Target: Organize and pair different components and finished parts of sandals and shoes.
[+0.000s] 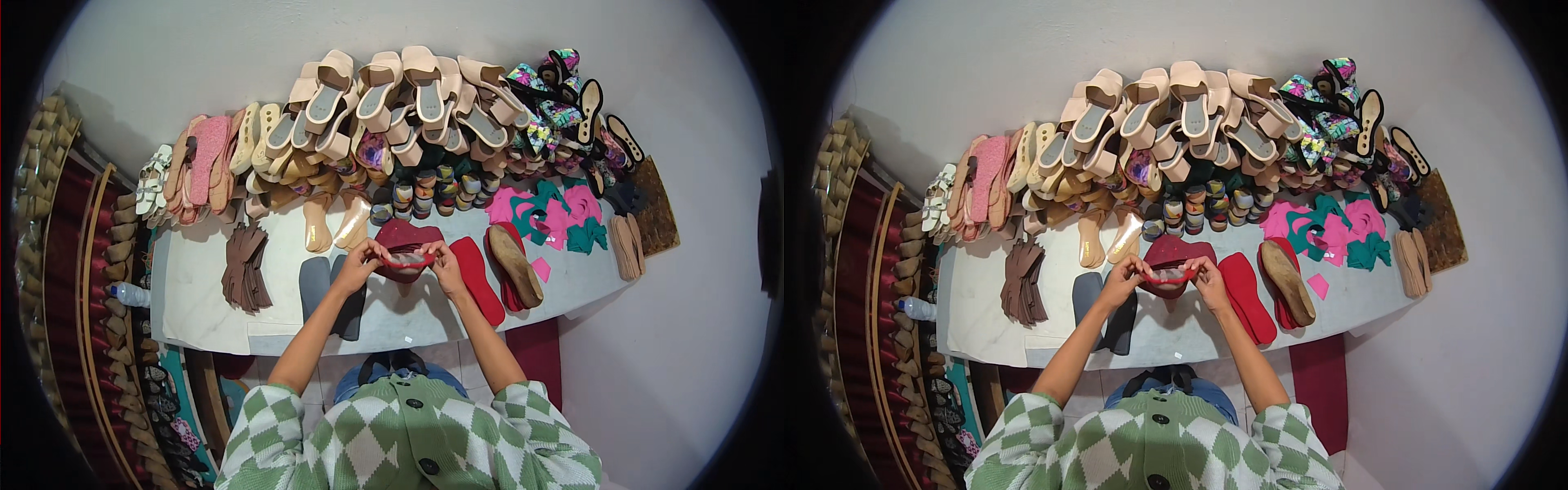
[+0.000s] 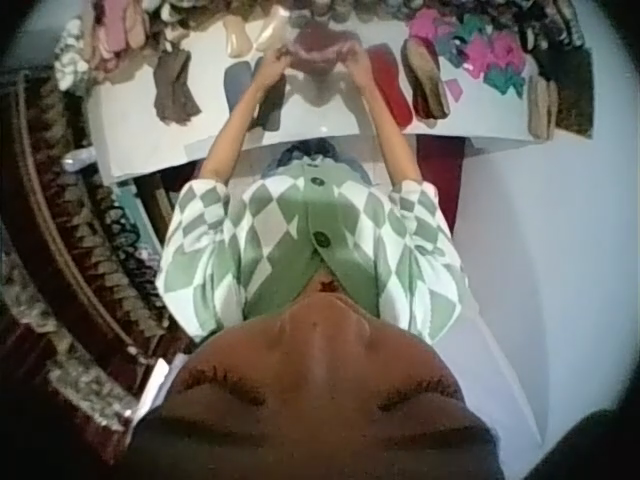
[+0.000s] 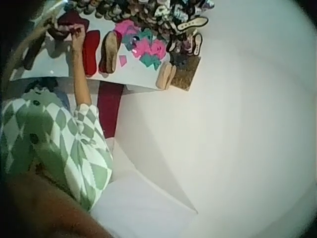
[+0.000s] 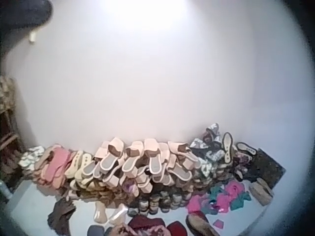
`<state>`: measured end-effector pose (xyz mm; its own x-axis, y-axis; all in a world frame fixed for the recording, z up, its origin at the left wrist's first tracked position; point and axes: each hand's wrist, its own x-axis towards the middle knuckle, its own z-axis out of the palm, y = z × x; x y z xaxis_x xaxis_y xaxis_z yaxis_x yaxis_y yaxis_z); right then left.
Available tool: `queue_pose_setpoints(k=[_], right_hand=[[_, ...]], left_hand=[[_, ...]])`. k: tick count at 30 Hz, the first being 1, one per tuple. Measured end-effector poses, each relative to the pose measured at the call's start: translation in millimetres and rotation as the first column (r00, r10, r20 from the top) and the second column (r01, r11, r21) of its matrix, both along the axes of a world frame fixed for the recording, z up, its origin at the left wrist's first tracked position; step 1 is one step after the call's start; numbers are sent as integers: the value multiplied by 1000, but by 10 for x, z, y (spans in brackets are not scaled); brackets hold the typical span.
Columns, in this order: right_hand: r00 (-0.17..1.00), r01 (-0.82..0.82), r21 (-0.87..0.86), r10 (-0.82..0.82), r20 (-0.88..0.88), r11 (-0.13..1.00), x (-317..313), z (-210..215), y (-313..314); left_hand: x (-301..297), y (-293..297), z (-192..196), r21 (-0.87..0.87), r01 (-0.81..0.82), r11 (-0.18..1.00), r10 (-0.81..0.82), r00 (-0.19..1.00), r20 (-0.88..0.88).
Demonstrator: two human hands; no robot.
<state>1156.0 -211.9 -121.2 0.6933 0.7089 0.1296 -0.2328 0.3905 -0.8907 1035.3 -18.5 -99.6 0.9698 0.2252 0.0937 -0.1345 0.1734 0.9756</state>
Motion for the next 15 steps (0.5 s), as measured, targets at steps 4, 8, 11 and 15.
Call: queue_pose_setpoints(k=[4, 8, 11, 15], right_hand=[[935, -71, -140, 115, 335, 988, -99, 148, -261], [817, -174, -350, 333, 471, 920, -290, 484, -432], [661, -108, -427, 386, 644, 898, -334, 517, -502], [504, -169, -474, 489, 712, 864, -276, 654, -449]], left_hand=[[-260, -96, 263, 235, 61, 970, -50, 997, -53], [-516, -76, 332, 497, 227, 838, -269, 963, 14], [-568, -95, 384, 606, 241, 758, -319, 948, 21], [-607, -51, 397, 663, 261, 702, -354, 935, 6]])
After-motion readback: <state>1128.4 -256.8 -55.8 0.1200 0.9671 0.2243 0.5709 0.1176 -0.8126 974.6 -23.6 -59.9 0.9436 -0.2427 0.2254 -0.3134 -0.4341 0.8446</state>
